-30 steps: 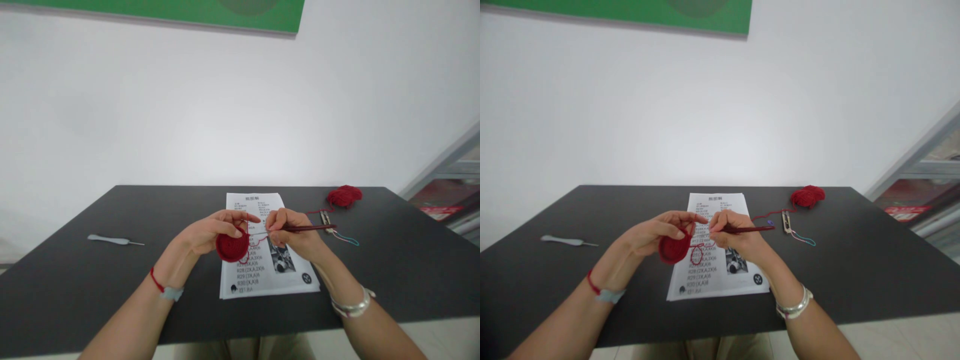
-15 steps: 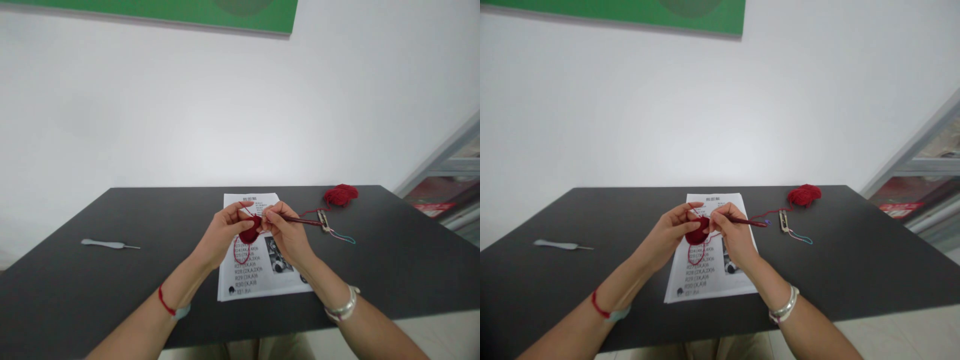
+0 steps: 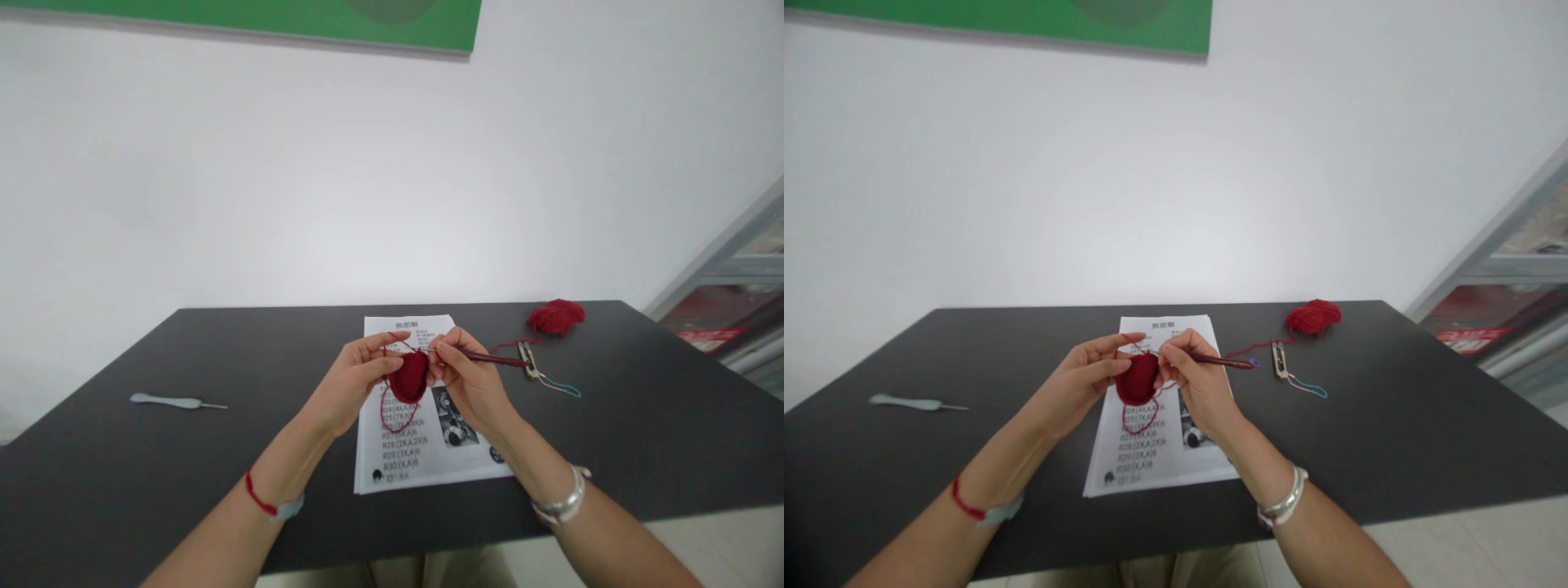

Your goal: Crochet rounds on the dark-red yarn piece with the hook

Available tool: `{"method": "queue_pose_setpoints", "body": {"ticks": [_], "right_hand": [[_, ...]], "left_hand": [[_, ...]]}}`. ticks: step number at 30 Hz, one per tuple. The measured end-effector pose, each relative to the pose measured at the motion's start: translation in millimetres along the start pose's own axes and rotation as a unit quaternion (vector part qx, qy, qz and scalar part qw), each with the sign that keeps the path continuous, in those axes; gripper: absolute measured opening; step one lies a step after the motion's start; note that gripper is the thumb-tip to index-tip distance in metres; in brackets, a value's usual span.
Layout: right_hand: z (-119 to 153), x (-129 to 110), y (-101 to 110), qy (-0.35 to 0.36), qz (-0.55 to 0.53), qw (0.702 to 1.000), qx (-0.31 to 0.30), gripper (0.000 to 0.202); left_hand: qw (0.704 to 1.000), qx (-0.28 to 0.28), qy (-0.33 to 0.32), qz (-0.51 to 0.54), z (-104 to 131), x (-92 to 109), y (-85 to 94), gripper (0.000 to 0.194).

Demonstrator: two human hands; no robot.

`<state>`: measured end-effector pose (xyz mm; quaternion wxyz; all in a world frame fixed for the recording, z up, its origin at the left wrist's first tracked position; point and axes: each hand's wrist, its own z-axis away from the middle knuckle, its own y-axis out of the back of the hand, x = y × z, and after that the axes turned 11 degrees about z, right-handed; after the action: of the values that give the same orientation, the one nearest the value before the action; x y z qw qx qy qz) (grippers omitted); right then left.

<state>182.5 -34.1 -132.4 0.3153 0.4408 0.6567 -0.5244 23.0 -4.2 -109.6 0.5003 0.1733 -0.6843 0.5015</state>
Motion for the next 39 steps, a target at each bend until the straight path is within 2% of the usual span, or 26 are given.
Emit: {"method": "queue_pose_setpoints", "body": {"ticks": [5,17,23,30,33,39], "right_hand": [[1,1,-1,0.008,0.011,1.000,0.003,0.019],[1,3,-2,0.019,0.036,0.999,0.009,0.018],[3,4,-5,-0.014,0.013,1.000,0.023,0.020],[4,4,-4,-0.042,-0.026,0.999,0.010,0.020],[4,2,-3,-0.026,-0.015,1.000,-0.001,0.019],[2,1,4,0.057,0.068,0.996,-0.027,0.020]], "left_hand": [[0.998,0.017,-0.040,-0.033,1,0,-4.7,0.046],[0.997,0.027,-0.041,-0.058,-1,-2,-6.3,0.045],[0.994,0.040,-0.060,-0.079,0,-2,-8.4,0.045],[0.994,0.027,-0.061,-0.082,3,-2,-10.4,0.043],[0.994,0.029,-0.063,-0.081,3,-2,-10.3,0.042],[0.992,0.035,-0.097,-0.079,3,-2,-11.5,0.039]]}}
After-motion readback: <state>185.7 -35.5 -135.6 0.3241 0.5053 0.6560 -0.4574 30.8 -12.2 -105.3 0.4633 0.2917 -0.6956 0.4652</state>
